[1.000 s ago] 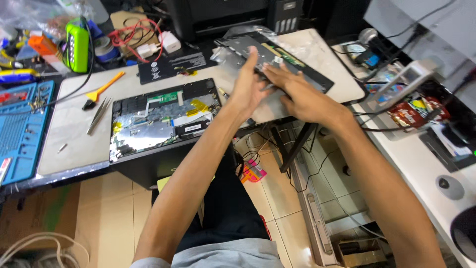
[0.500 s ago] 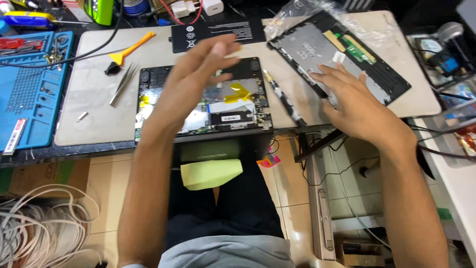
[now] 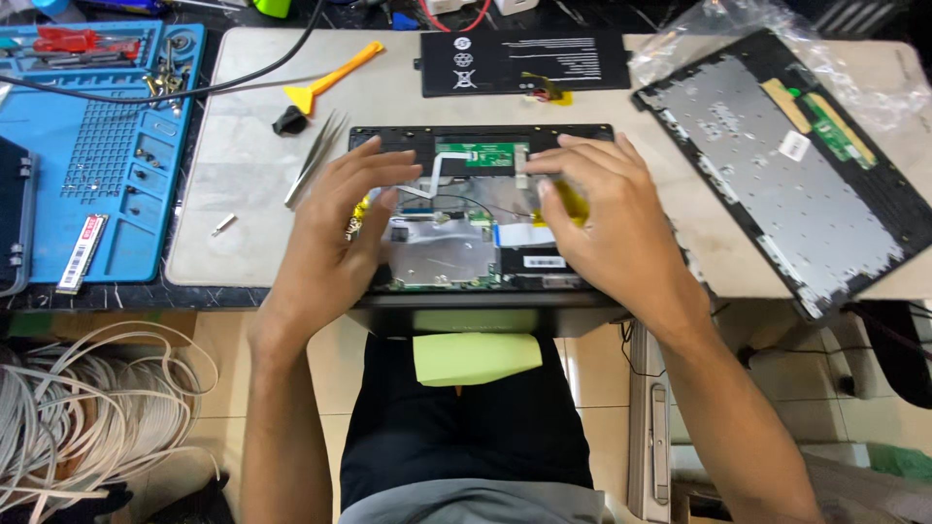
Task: The person removes a plastic wrap from a laptop keyboard assembly, then places it aside. They then use a screwdriver to tighten screws on the laptop's internal components.
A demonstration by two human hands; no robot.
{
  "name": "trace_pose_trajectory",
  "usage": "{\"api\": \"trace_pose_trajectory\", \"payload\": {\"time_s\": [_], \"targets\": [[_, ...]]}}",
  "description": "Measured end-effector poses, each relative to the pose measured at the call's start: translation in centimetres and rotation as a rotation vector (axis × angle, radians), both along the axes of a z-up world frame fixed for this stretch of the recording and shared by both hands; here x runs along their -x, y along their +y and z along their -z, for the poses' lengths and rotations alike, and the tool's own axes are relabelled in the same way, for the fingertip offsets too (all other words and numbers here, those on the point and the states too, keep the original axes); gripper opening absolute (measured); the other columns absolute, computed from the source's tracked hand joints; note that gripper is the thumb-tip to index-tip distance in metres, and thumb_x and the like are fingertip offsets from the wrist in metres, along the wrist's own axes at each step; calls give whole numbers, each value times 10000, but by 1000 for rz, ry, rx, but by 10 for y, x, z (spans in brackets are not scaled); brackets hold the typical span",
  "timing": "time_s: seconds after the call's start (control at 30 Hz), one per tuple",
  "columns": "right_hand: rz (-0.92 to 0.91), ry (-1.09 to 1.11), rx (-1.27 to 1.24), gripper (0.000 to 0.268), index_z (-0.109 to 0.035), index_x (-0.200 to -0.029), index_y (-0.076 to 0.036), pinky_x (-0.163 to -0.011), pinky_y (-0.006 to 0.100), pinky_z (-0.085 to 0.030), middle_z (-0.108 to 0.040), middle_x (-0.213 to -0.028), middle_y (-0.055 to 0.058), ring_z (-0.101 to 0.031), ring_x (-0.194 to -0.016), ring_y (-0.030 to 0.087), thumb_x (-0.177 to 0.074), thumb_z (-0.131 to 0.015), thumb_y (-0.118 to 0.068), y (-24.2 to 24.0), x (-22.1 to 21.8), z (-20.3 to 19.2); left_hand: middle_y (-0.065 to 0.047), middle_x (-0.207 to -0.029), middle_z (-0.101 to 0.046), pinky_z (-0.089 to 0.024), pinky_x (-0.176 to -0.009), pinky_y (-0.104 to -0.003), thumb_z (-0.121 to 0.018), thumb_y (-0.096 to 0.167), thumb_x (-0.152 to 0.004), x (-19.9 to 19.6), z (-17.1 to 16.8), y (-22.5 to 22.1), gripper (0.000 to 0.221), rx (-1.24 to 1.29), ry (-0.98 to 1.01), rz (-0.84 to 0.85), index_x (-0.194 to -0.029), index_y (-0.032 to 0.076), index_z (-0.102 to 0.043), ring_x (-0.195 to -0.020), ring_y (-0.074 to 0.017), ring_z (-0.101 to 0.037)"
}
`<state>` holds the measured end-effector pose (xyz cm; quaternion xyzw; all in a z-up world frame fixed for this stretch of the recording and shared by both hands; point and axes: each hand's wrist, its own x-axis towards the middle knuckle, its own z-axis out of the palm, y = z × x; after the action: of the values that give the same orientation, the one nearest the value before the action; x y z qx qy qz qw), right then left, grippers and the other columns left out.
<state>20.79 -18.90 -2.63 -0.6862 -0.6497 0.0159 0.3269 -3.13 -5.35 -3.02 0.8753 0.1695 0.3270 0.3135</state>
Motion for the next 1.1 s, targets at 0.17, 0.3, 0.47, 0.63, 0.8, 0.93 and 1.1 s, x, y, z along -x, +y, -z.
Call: {"api": "trace_pose_trajectory", "payload": {"time_s": [0.17,0.3,0.47,0.63,0.8,0.93,1.1], "targets": [[54,31,-151,200,-759,-1097,-16,-1066,443,-478,-762,-1074,107,-677,-1143,318,-971,-609,20,11,5,9,-179,-1360,-661,-410,-1206,-512,-462,71,-1096,14,11,15,266,53,-41,-45,-1293,12,-630,-1431,-408,-522],[132,66,-189,165,-759,-1089,31,-1003,426,-537,-768,-1079,160,-716,-1098,303,-992,-626,51,9,11,1,-175,-1362,-656,-394,-1245,-495,-429,-31,-1059,18,9,16,298,142,-73,-16,-1281,10,-624,-1459,-397,-515],[193,63,-168,157,-755,-1101,48,-1021,410,-540,-765,-1090,161,-725,-1119,296,-1035,-615,70,-4,7,-9,-183,-1377,-647,-392,-1252,-520,-427,30,-1089,23,8,14,274,123,-37,-43,-1287,19,-617,-1467,-421,-497],[237,87,-95,169,-753,-1109,32,-966,372,-545,-767,-1109,148,-724,-1052,248,-1044,-597,20,-9,3,-7,-178,-1397,-639,-385,-1238,-521,-445,84,-1093,19,12,12,283,83,20,-67,-1305,24,-624,-1475,-422,-473],[197,5,-168,149,-740,-1091,40,-1076,477,-517,-766,-1076,136,-716,-1106,324,-1033,-605,63,-6,-1,11,-188,-1429,-612,-360,-1235,-533,-458,85,-1085,16,13,9,288,36,84,-87,-1299,8,-634,-1476,-422,-451],[185,15,-206,144,-740,-1084,41,-1060,445,-527,-767,-1057,129,-707,-1112,324,-1045,-602,56,-5,-2,16,-187,-1432,-611,-354,-1237,-524,-461,78,-1087,15,15,9,287,15,88,-88,-1310,15,-631,-1466,-420,-457],[195,54,-193,137,-746,-1089,23,-1123,483,-490,-762,-1063,116,-706,-1137,315,-1054,-614,25,-7,-4,20,-169,-1424,-619,-363,-1227,-520,-480,78,-1086,13,14,8,270,16,106,-93,-1297,24,-640,-1469,-404,-459]]}}
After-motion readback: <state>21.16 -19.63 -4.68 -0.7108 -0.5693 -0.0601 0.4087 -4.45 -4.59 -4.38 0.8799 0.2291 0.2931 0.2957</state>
